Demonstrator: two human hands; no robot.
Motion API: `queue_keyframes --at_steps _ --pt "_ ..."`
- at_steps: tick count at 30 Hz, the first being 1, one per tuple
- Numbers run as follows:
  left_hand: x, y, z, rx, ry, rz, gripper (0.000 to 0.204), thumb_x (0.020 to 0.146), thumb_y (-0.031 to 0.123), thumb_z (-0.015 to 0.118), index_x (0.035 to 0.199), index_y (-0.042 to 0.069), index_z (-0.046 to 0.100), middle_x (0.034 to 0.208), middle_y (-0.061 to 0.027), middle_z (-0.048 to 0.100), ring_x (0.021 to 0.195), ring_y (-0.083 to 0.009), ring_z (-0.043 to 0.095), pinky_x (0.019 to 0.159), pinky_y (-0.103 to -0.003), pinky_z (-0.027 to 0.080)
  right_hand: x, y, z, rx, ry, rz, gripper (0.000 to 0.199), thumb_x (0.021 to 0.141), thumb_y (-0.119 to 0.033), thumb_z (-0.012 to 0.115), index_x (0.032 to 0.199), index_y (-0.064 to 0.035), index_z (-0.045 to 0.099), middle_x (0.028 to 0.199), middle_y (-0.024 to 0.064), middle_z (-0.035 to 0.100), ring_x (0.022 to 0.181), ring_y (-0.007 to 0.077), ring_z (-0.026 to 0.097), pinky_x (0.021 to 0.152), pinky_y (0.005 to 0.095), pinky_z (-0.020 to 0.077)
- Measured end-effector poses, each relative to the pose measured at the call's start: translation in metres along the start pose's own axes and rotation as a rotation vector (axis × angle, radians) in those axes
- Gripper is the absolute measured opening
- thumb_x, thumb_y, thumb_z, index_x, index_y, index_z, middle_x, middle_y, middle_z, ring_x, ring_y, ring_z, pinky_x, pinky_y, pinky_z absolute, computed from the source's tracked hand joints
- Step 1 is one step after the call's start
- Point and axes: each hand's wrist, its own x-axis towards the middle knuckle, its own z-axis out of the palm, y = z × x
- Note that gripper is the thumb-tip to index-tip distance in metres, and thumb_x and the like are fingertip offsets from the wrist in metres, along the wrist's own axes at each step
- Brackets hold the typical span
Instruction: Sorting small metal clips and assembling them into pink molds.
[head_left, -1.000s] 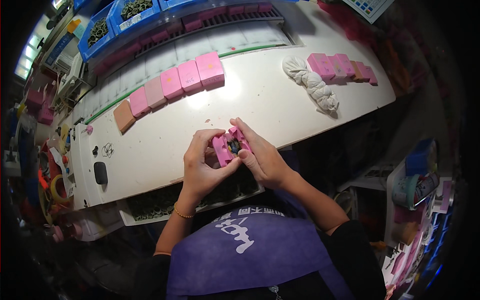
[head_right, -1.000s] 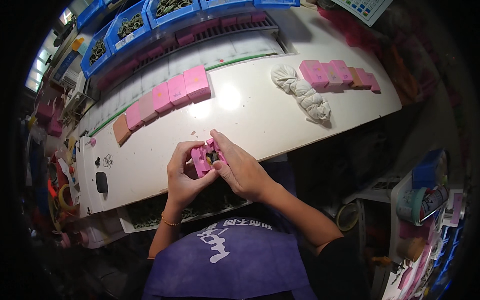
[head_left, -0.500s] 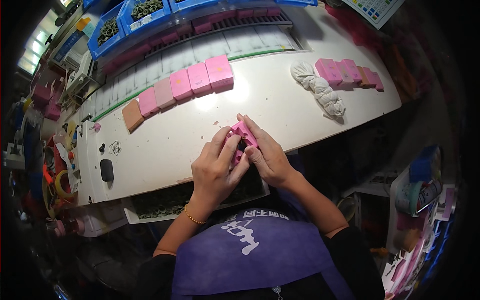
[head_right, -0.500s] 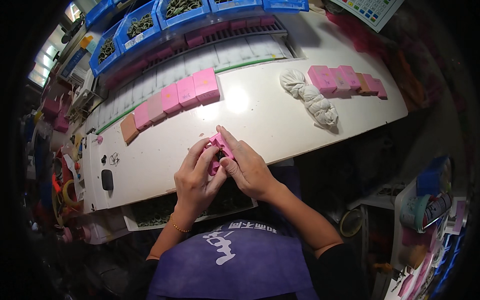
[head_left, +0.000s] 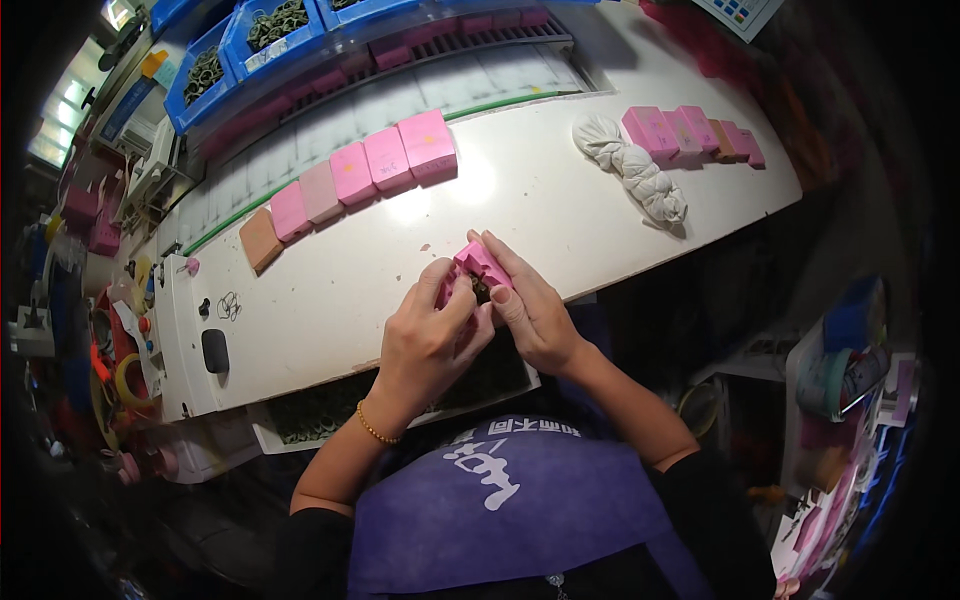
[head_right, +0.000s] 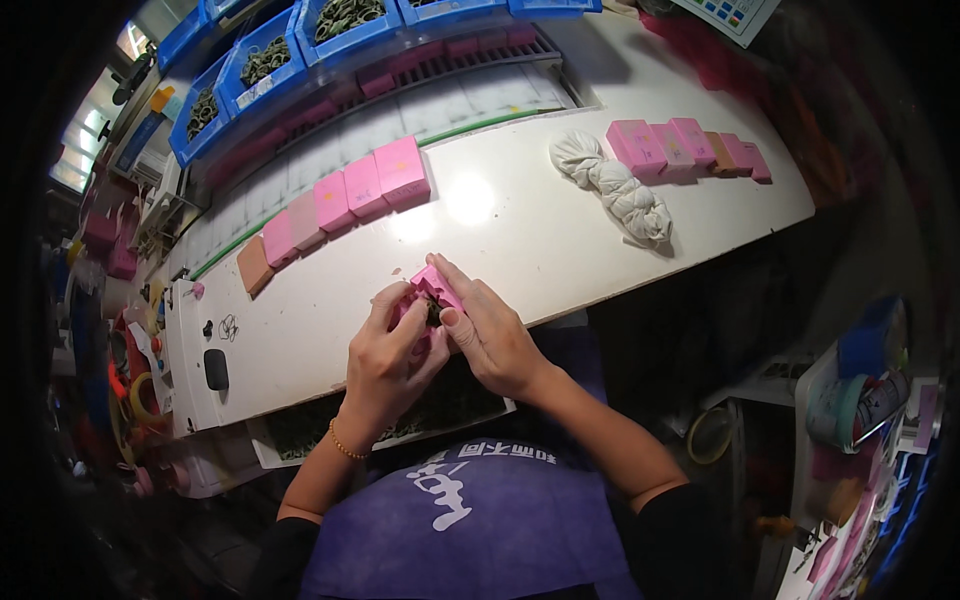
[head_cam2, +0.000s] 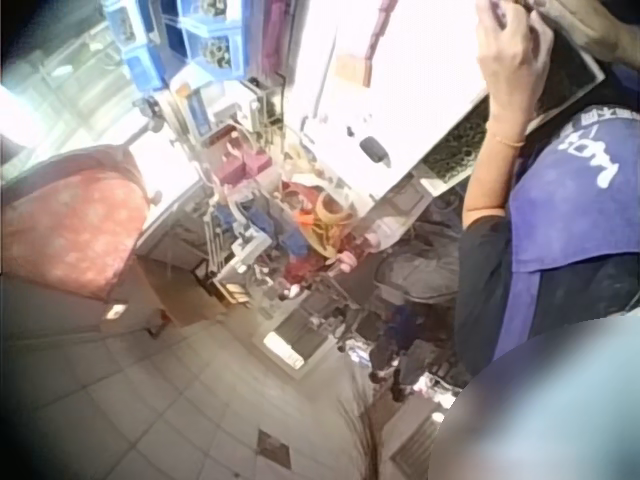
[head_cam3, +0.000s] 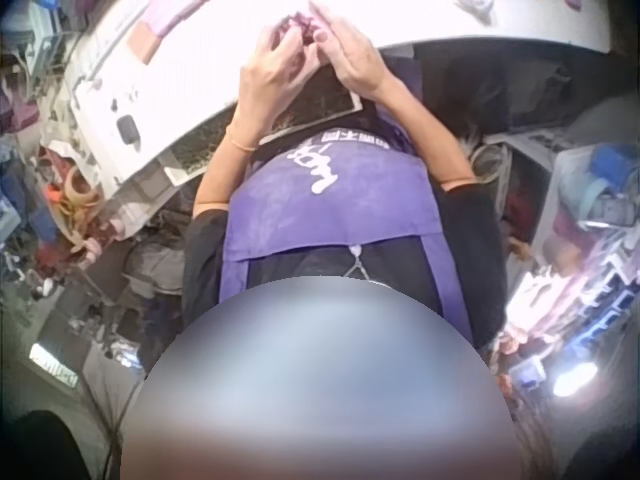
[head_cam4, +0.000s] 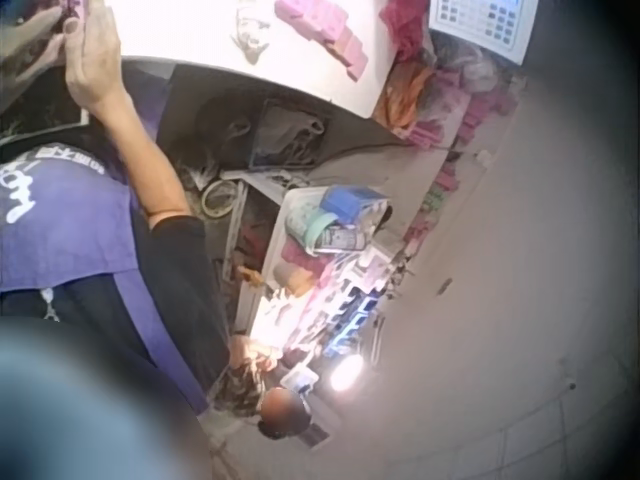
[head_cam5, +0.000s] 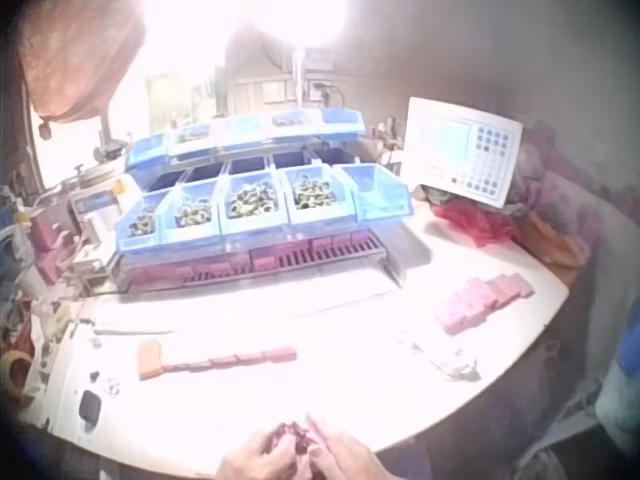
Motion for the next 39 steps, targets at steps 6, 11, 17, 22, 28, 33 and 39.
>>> queue_keyframes --at_steps 6,11,17,22,28,33,39 --pt "-0.010 -0.007 0.014 0.030 0.091 0.000 0.035 0.076 0.016 0.078 0.106 0.003 0.065 0.113 -0.0148 0.060 0.084 -0.0286 0.061 0.070 -0.037 0.053 0.000 0.000 -0.001 0.051 -0.010 0.029 0.054 0.106 -0.026 0.046 0.152 -0.0008 0.035 0.114 0.0208 0.059 0.099 0.0321 0.059 0.093 0.0378 0.0463" --pt "-0.015 0.004 0.021 0.241 0.274 0.050 0.045 0.076 0.020 0.077 0.118 0.006 0.067 0.127 -0.0123 0.060 0.103 -0.0316 0.053 0.088 -0.042 0.046 0.001 0.001 0.000 0.058 0.008 0.014 0.054 0.105 -0.026 0.048 0.151 -0.0013 0.036 0.114 0.0201 0.059 0.098 0.0306 0.059 0.091 0.0370 0.0470" --pt "-0.011 0.006 0.002 0.298 0.113 0.060 0.042 0.075 0.018 0.077 0.113 0.002 0.070 0.131 -0.0111 0.063 0.104 -0.0313 0.055 0.089 -0.042 0.047 -0.002 0.002 0.002 0.116 0.002 0.068 0.052 0.104 -0.024 0.050 0.150 -0.0023 0.039 0.111 0.0176 0.060 0.096 0.0272 0.059 0.090 0.0356 0.0473" --pt "-0.005 0.007 0.001 0.237 0.095 0.073 0.038 0.073 0.012 0.077 0.107 -0.001 0.070 0.129 -0.0154 0.062 0.102 -0.0322 0.060 0.084 -0.040 0.053 -0.001 -0.002 0.000 0.225 -0.019 0.132 0.053 0.105 -0.023 0.049 0.150 0.0005 0.037 0.129 0.0196 0.058 0.109 0.0264 0.060 0.097 0.0345 0.0461" --pt "-0.001 -0.006 0.008 0.110 0.153 0.143 0.032 0.071 0.012 0.079 0.098 -0.002 0.069 0.129 -0.0141 0.061 0.094 -0.0307 0.062 0.072 -0.035 0.057 0.000 -0.004 -0.006 0.286 -0.047 0.178 0.053 0.106 -0.022 0.046 0.151 0.0039 0.033 0.143 0.0220 0.050 0.130 0.0284 0.052 0.108 0.0356 0.0406" --pt "-0.005 -0.007 0.009 0.071 0.090 0.131 0.034 0.069 0.006 0.078 0.100 -0.003 0.068 0.126 -0.0164 0.059 0.108 -0.0345 0.060 0.084 -0.039 0.056 0.000 -0.004 -0.007 0.235 -0.039 0.187 0.053 0.107 -0.023 0.045 0.151 0.0035 0.033 0.142 0.0229 0.051 0.128 0.0287 0.054 0.107 0.0359 0.0411" --pt "-0.003 -0.011 0.007 0.293 0.056 0.283 0.028 0.067 0.008 0.077 0.092 0.001 0.066 0.118 -0.0105 0.061 0.106 -0.0305 0.051 0.093 -0.040 0.046 0.001 -0.002 -0.007 0.244 -0.027 0.191 0.052 0.107 -0.024 0.044 0.151 0.0029 0.034 0.139 0.0239 0.053 0.128 0.0296 0.054 0.106 0.0360 0.0417"
